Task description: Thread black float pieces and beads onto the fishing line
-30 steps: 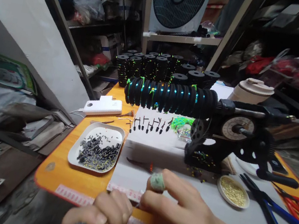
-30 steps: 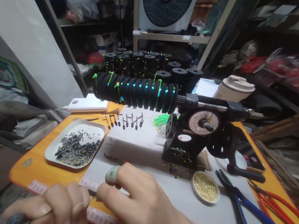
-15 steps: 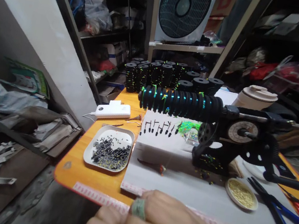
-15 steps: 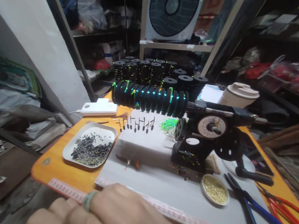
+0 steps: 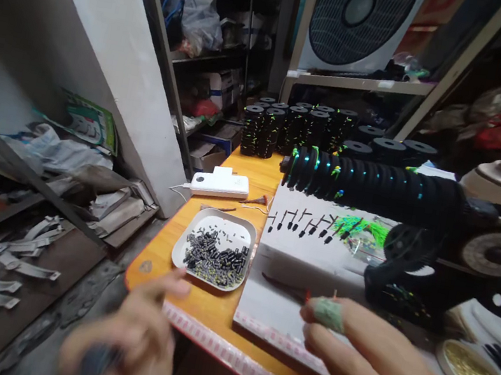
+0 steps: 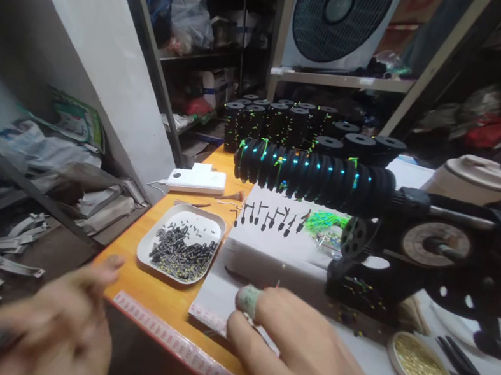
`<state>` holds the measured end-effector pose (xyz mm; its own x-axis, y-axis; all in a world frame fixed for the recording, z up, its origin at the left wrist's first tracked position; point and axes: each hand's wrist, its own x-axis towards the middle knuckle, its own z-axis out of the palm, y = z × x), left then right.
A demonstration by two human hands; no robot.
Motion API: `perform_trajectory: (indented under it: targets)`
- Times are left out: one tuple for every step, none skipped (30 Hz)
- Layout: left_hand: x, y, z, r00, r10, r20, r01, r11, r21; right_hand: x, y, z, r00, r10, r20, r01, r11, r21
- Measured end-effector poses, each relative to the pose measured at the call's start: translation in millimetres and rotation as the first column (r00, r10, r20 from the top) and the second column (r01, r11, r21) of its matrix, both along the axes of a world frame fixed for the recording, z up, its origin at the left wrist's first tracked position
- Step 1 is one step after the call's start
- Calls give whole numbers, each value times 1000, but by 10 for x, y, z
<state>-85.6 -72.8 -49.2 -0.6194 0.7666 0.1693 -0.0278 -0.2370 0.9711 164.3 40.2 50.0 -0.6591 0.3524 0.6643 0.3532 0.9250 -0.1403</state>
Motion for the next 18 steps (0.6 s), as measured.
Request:
perform_trajectory:
  targets:
    - [-37, 227, 149, 997, -33, -66, 36, 999, 40, -14, 7, -21, 1000, 14, 17, -13, 1000, -24]
    - [-76, 455, 295, 954, -130, -270, 142, 990, 23, -37, 10, -49, 999, 33, 34, -32, 999, -44]
    - [-115, 675, 428, 853, -225, -471, 212, 974, -80, -64, 12, -81, 998, 49, 38, -47, 997, -68]
    - [-150, 879, 540, 773, -331, -541, 277, 943, -182, -90, 13, -111, 999, 38, 23, -35, 993, -115]
    - [-178, 1064, 627, 703, -415, -578, 321, 910, -264, -110, 16, -136, 1000, 23, 0, -23, 987, -162]
    - [-198, 1229, 688, 627, -483, -611, 347, 876, -335, -121, 19, -155, 1000, 13, -23, -18, 979, -202]
    - [-207, 1373, 724, 541, -554, -632, 372, 832, -411, -122, 21, -166, 999, 5, -44, -15, 973, -229]
    - [-207, 1496, 741, 461, -608, -647, 385, 793, -471, -114, 23, -172, 998, 0, -59, -15, 969, -246]
    - [-197, 1600, 745, 387, -653, -651, 390, 756, -526, -99, 22, -173, 998, -8, -69, -10, 967, -256]
    - [-180, 1685, 743, 319, -693, -647, 393, 718, -575, -79, 19, -172, 997, -23, -74, 3, 965, -262]
    - [-160, 1751, 742, 261, -721, -642, 391, 687, -613, -59, 14, -171, 996, -39, -79, 17, 964, -264]
    - [-138, 1799, 744, 213, -742, -635, 387, 661, -643, -39, 10, -172, 995, -56, -88, 31, 964, -264]
    - [-117, 1832, 753, 171, -758, -630, 379, 640, -668, -22, 8, -176, 993, -75, -97, 46, 962, -269]
    - [-101, 1853, 770, 136, -768, -625, 370, 625, -688, -8, 7, -183, 990, -90, -110, 56, 959, -277]
    - [-90, 1864, 791, 106, -776, -622, 357, 613, -705, 2, 10, -193, 987, -103, -125, 63, 956, -288]
    - [-85, 1869, 816, 79, -781, -619, 342, 605, -720, 9, 16, -203, 983, -113, -146, 65, 951, -301]
    - [-84, 1871, 842, 58, -785, -616, 324, 599, -732, 13, 24, -213, 978, -125, -168, 66, 946, -318]
    - [-88, 1872, 865, 40, -788, -615, 306, 595, -743, 17, 32, -221, 973, -135, -188, 65, 938, -341]
